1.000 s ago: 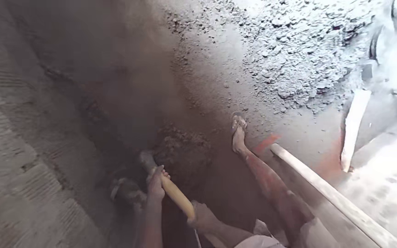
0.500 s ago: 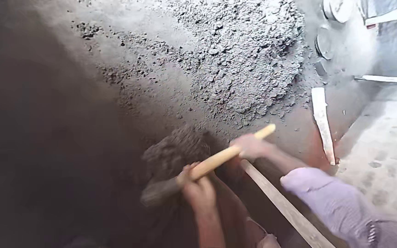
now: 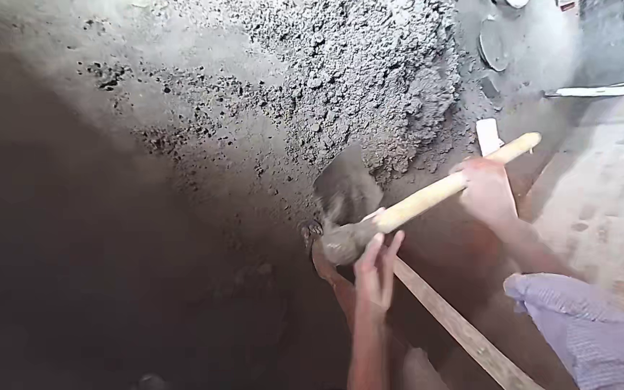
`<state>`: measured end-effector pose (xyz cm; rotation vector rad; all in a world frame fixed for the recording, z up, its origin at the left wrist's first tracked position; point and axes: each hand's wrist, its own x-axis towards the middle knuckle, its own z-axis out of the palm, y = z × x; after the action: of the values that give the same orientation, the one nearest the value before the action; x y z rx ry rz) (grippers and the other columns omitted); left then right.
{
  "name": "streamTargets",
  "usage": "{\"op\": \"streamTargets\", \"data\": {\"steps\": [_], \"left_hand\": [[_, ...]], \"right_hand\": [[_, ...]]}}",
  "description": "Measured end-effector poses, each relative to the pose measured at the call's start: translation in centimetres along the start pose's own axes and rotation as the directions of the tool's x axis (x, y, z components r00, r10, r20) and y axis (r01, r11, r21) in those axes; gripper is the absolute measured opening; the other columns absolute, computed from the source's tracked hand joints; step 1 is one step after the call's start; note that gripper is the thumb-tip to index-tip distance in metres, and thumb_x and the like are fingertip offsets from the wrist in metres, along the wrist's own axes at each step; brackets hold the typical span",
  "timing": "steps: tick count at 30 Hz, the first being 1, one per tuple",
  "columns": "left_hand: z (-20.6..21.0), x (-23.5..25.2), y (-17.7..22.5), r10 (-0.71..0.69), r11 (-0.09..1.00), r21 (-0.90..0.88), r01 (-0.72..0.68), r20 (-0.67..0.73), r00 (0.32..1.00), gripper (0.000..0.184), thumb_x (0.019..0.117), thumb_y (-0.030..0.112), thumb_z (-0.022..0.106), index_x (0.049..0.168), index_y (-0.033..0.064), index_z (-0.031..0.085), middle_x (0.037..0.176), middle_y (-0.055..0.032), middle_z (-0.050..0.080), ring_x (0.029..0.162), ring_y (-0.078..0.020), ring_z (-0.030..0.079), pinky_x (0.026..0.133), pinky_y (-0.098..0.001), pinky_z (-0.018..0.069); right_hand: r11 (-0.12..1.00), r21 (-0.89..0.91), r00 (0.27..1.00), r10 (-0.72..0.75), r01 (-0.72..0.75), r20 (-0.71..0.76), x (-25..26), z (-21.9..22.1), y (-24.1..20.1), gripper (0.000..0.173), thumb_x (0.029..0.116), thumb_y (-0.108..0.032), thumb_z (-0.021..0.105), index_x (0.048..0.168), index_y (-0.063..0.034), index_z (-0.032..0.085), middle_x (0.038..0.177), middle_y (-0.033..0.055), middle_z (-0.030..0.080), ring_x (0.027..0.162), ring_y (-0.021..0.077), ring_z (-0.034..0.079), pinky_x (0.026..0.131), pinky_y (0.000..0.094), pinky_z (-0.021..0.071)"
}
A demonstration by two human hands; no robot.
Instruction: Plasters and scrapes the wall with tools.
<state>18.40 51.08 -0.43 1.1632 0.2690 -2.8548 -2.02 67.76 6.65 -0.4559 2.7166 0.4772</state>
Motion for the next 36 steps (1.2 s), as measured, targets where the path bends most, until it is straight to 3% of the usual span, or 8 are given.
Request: {"op": "streamTargets", "data": {"steps": [2,5,8,10,14,21,27,36], "left_hand": [[-4.3,-0.7,4.6,0.098,0.995,0.029,-0.096,-0.098,0.99,0.045,0.102,0.013,0.051,0.145,0.0,0.05,0.142,-0.0204,0.058,0.122,-0.0324,0.063,0.101,-0.0473,0.0552],[-11.4,-3.5,13.6,0.306,0.948,0.183,-0.262,-0.283,0.909,0.04,0.1069,0.019,0.04,0.141,0.0007,0.049,0.136,-0.0172,0.061,0.12,-0.029,0.064,0.1,-0.0452,0.0547],[-16.5,-6.8,22.1,0.474,0.877,0.311,-0.366,-0.443,0.761,0.027,0.111,0.023,0.037,0.12,0.0038,0.054,0.109,-0.0117,0.07,0.101,-0.025,0.07,0.089,-0.0441,0.0593],[-18.6,-7.8,27.7,0.565,0.823,0.368,-0.432,-0.466,0.68,0.022,0.1114,0.021,0.034,0.112,0.007,0.052,0.093,-0.0074,0.067,0.085,-0.0227,0.07,0.081,-0.0437,0.0614],[-20.4,-10.0,37.5,0.68,0.729,0.517,-0.449,-0.469,0.563,0.015,0.1085,0.021,0.043,0.102,0.0111,0.053,0.079,-0.0024,0.062,0.072,-0.0162,0.066,0.071,-0.0369,0.061],[-17.2,-5.1,50.3,0.774,0.467,0.764,-0.445,-0.11,0.624,0.014,0.1058,0.021,0.055,0.115,0.013,0.047,0.083,-0.0003,0.059,0.073,-0.0153,0.065,0.076,-0.0379,0.0614],[-16.2,5.1,45.7,0.811,0.296,0.891,-0.345,-0.044,0.583,0.034,0.1058,0.024,0.057,0.127,0.0028,0.041,0.074,-0.0026,0.057,0.055,-0.0155,0.063,0.054,-0.0343,0.0611],[-25.7,0.0,23.0,0.496,0.323,0.932,0.164,-0.314,0.81,0.048,0.0989,0.024,0.068,0.137,0.0022,0.047,0.074,-0.0107,0.063,0.054,-0.0186,0.062,0.053,-0.0359,0.058]], "right_hand": [[0.986,0.049,0.957,-0.168,0.161,0.236,-0.2,2.9,-5.4,0.041,0.0881,0.002,0.064,0.127,-0.0071,0.068,0.128,0.0222,0.066,0.128,0.0425,0.056,0.118,0.0616,0.0303],[0.896,0.211,0.661,-0.432,0.39,0.613,-1.9,7.0,-16.2,0.049,0.0988,-0.022,0.065,0.145,-0.0084,0.055,0.142,0.0222,0.058,0.135,0.0422,0.051,0.114,0.0601,0.0349],[0.81,0.415,0.362,-0.565,0.415,0.741,-7.1,10.2,-26.5,0.058,0.0987,-0.039,0.066,0.146,-0.0094,0.051,0.136,0.0239,0.06,0.124,0.0456,0.058,0.099,0.0667,0.0466],[0.777,0.503,0.306,-0.618,0.378,0.724,-10.6,11.3,-33.2,0.057,0.0965,-0.043,0.068,0.141,-0.0101,0.053,0.122,0.0236,0.066,0.112,0.0455,0.064,0.089,0.0679,0.0507],[0.707,0.65,0.343,-0.705,0.278,0.621,-15.7,12.8,-43.5,0.056,0.1012,-0.043,0.061,0.146,-0.0112,0.048,0.128,0.0195,0.064,0.117,0.0392,0.064,0.093,0.0618,0.0513],[0.662,0.723,0.624,-0.654,0.199,0.427,-12.9,15.4,-55.4,0.052,0.1013,-0.038,0.065,0.144,-0.0134,0.049,0.124,0.0188,0.066,0.109,0.0388,0.067,0.088,0.059,0.0556],[0.702,0.71,0.711,-0.476,-0.046,0.517,-12.5,18.5,-54.0,0.054,0.1023,-0.037,0.064,0.145,-0.0125,0.042,0.107,0.0221,0.068,0.095,0.0422,0.069,0.075,0.0618,0.0559],[0.765,0.45,0.452,-0.234,-0.46,0.861,-28.8,25.9,-41.0,0.074,0.1003,-0.034,0.066,0.155,0.0012,0.031,0.117,0.0243,0.068,0.106,0.0376,0.069,0.097,0.0535,0.054]]}}
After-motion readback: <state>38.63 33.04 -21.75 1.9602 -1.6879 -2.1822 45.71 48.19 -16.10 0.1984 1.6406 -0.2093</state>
